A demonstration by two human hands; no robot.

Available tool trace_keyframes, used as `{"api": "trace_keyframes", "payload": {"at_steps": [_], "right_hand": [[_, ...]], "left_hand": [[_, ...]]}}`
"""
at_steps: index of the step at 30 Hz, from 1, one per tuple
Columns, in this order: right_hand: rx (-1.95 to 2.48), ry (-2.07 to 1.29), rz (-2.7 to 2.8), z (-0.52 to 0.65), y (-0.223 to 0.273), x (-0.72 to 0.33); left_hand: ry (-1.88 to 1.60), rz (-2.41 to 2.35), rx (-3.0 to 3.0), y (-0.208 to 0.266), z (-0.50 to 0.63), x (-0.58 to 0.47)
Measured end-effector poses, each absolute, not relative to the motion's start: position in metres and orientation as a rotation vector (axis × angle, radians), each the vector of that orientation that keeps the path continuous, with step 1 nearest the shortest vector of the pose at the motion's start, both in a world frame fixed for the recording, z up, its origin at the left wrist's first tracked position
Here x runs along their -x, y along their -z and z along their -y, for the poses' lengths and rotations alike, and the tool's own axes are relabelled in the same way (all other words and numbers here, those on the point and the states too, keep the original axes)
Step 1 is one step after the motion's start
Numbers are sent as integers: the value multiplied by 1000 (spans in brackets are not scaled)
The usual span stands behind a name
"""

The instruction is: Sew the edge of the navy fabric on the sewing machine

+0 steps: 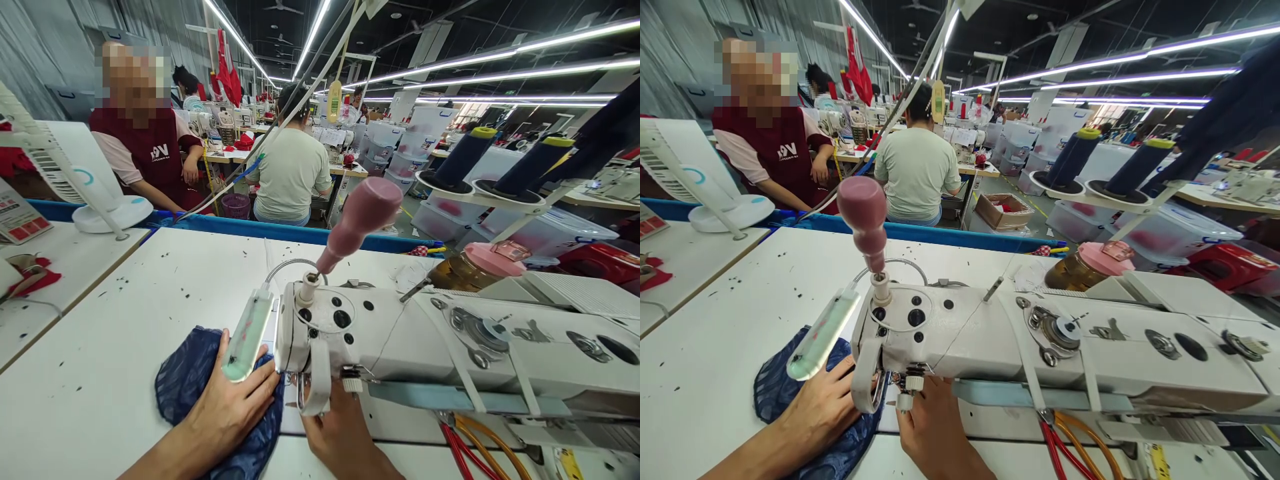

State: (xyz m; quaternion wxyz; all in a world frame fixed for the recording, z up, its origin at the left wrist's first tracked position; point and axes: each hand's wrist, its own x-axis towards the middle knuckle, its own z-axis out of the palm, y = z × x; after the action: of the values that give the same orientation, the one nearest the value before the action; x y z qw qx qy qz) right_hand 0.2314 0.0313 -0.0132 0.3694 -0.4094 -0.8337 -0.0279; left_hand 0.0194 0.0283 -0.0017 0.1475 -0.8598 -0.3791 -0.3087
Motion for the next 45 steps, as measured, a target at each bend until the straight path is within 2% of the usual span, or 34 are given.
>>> {"api": "trace_keyframes", "payload": {"at_steps": [6, 15, 27, 38, 45], "right_hand": [[1052, 109, 2178, -31, 19, -234], [1081, 90, 2174, -30, 26, -238], [1009, 76, 2095, -37, -2, -239], [935, 10, 2112, -35, 7, -239], [893, -14, 2119, -35, 9, -239]], "left_hand": [[1054, 1215, 2474, 16, -24, -23], [1044, 1251, 2512, 29, -25, -22], [1066, 1218, 2588, 21, -26, -19], [822, 1153, 2579, 9, -20, -21], [871, 1268, 2586, 25, -18, -21]]}}
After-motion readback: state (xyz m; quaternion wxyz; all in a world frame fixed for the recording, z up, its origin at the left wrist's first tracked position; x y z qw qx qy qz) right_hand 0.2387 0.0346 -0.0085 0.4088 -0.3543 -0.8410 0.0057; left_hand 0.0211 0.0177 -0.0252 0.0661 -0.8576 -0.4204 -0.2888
